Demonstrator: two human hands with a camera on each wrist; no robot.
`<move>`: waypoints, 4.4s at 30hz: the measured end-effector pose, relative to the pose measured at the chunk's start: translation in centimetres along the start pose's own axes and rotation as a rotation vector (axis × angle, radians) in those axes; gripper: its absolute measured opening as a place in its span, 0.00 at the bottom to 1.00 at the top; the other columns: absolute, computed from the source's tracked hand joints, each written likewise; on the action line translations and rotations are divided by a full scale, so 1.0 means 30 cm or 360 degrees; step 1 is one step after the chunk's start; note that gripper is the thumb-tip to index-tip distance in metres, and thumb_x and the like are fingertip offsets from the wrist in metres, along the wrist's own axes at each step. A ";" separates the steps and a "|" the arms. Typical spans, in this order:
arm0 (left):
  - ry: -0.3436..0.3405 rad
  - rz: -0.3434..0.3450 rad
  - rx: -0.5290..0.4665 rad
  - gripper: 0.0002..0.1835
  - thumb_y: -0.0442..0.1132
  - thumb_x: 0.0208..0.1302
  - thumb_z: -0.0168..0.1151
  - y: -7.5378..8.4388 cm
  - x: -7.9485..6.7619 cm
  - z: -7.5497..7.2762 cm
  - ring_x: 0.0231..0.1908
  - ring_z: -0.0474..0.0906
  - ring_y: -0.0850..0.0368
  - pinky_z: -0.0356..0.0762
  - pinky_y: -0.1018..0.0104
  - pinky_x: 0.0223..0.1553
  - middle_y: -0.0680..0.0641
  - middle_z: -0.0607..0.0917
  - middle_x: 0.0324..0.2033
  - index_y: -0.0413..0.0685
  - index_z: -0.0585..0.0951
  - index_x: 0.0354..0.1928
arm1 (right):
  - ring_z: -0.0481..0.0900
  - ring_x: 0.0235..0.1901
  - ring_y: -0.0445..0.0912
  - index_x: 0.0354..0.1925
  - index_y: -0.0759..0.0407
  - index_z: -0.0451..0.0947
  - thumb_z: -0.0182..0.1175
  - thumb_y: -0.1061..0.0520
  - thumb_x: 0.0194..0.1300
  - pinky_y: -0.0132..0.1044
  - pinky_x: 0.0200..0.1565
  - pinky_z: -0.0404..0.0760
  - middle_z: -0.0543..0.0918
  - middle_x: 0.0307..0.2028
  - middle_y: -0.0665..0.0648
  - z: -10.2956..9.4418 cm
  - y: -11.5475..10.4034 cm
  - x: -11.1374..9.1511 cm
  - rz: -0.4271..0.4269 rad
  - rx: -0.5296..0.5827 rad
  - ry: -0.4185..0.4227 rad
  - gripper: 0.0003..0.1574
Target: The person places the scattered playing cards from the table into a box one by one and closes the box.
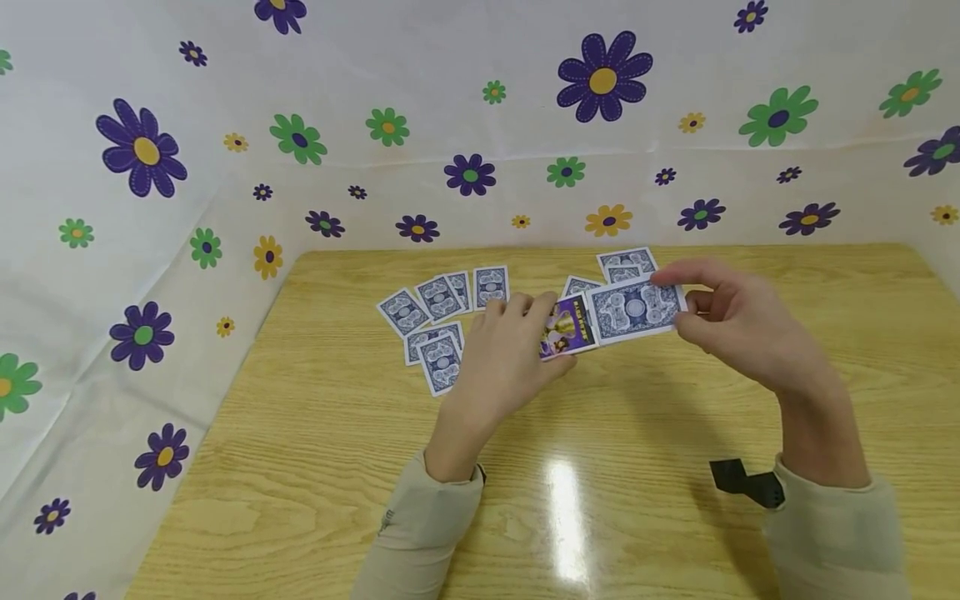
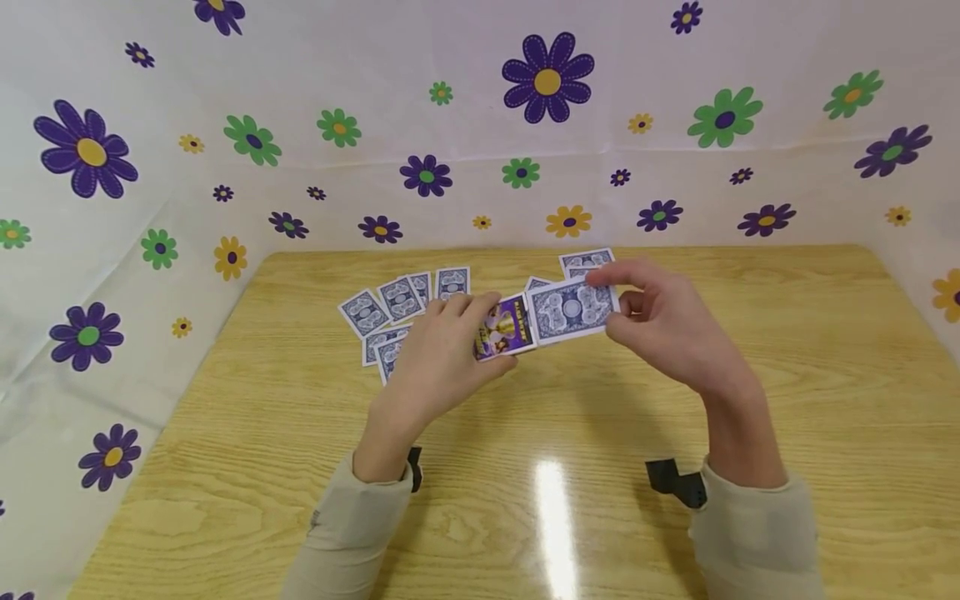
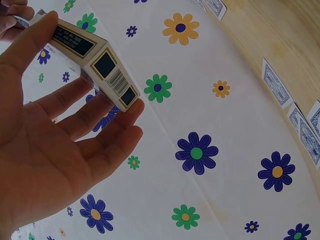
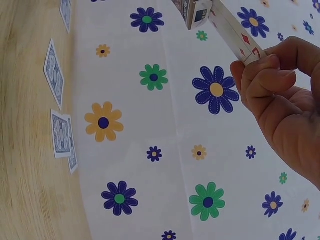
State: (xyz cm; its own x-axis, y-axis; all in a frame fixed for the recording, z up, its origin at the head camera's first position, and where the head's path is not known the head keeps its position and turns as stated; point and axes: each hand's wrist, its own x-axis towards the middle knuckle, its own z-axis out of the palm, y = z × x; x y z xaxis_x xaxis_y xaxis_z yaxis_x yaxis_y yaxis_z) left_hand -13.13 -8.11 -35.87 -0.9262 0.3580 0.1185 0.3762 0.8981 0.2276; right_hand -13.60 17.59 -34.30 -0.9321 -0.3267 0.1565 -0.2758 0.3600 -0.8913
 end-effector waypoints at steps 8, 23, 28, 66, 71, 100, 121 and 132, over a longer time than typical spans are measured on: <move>0.0024 0.0015 0.0011 0.40 0.59 0.58 0.70 0.002 -0.002 0.000 0.54 0.74 0.42 0.74 0.49 0.56 0.43 0.78 0.59 0.52 0.69 0.69 | 0.77 0.34 0.43 0.61 0.65 0.73 0.49 0.74 0.64 0.34 0.18 0.61 0.72 0.59 0.61 0.004 0.001 0.000 0.0005 0.0017 -0.0028 0.28; 0.0024 0.0015 0.0038 0.40 0.60 0.58 0.70 0.008 -0.002 0.000 0.54 0.73 0.44 0.74 0.51 0.55 0.45 0.78 0.59 0.53 0.69 0.69 | 0.78 0.36 0.45 0.63 0.65 0.71 0.50 0.74 0.65 0.31 0.19 0.64 0.72 0.59 0.66 0.022 -0.005 0.006 0.0000 0.0035 -0.0070 0.28; 0.0027 0.0019 0.0033 0.41 0.60 0.58 0.69 0.013 -0.001 -0.006 0.54 0.73 0.44 0.74 0.51 0.55 0.44 0.78 0.59 0.53 0.68 0.70 | 0.78 0.34 0.45 0.63 0.65 0.72 0.50 0.74 0.64 0.32 0.17 0.62 0.76 0.55 0.67 0.035 -0.009 0.008 -0.0023 0.0044 -0.0057 0.28; 0.0084 0.0025 0.0040 0.40 0.60 0.58 0.70 0.019 -0.009 -0.008 0.50 0.74 0.46 0.76 0.54 0.51 0.45 0.79 0.57 0.52 0.69 0.69 | 0.75 0.25 0.44 0.62 0.67 0.57 0.58 0.79 0.58 0.33 0.22 0.79 0.67 0.45 0.62 0.150 -0.021 0.039 -0.0209 0.0220 0.0026 0.37; 0.0103 0.0019 0.0028 0.40 0.59 0.58 0.70 0.016 -0.012 -0.009 0.50 0.74 0.46 0.76 0.54 0.50 0.45 0.79 0.56 0.52 0.70 0.68 | 0.73 0.29 0.44 0.62 0.66 0.60 0.62 0.77 0.58 0.28 0.27 0.76 0.70 0.46 0.60 0.158 -0.019 0.040 -0.0244 0.0072 0.0022 0.36; 0.0149 -0.0059 0.0004 0.40 0.59 0.57 0.71 -0.012 -0.033 -0.032 0.53 0.75 0.43 0.77 0.52 0.51 0.44 0.80 0.56 0.51 0.70 0.68 | 0.69 0.29 0.45 0.61 0.65 0.65 0.63 0.71 0.62 0.28 0.27 0.71 0.72 0.47 0.58 0.155 -0.023 0.044 -0.0251 -0.0123 0.0081 0.32; 0.0141 -0.0161 -0.0081 0.42 0.59 0.59 0.69 -0.061 -0.045 -0.057 0.53 0.74 0.45 0.75 0.53 0.54 0.43 0.78 0.60 0.48 0.69 0.71 | 0.68 0.62 0.68 0.66 0.76 0.63 0.62 0.62 0.63 0.60 0.62 0.70 0.69 0.63 0.76 0.179 0.205 0.281 0.0289 -0.0652 -0.0211 0.38; 0.0197 -0.0345 -0.0042 0.40 0.59 0.59 0.69 -0.119 -0.045 -0.048 0.50 0.76 0.43 0.78 0.50 0.49 0.41 0.80 0.56 0.48 0.70 0.68 | 0.68 0.59 0.63 0.70 0.73 0.59 0.68 0.56 0.60 0.58 0.67 0.65 0.66 0.64 0.74 0.252 0.235 0.381 0.0445 -0.0888 -0.0422 0.47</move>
State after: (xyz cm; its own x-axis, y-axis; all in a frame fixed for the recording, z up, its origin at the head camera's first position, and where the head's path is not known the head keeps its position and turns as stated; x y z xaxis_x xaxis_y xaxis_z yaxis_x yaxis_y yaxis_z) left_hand -13.18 -12.18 -35.46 -0.9758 0.1220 0.1812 0.1709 0.9430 0.2856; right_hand -24.40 9.79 -42.00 -0.9166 -0.3331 -0.2211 -0.1788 0.8362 -0.5185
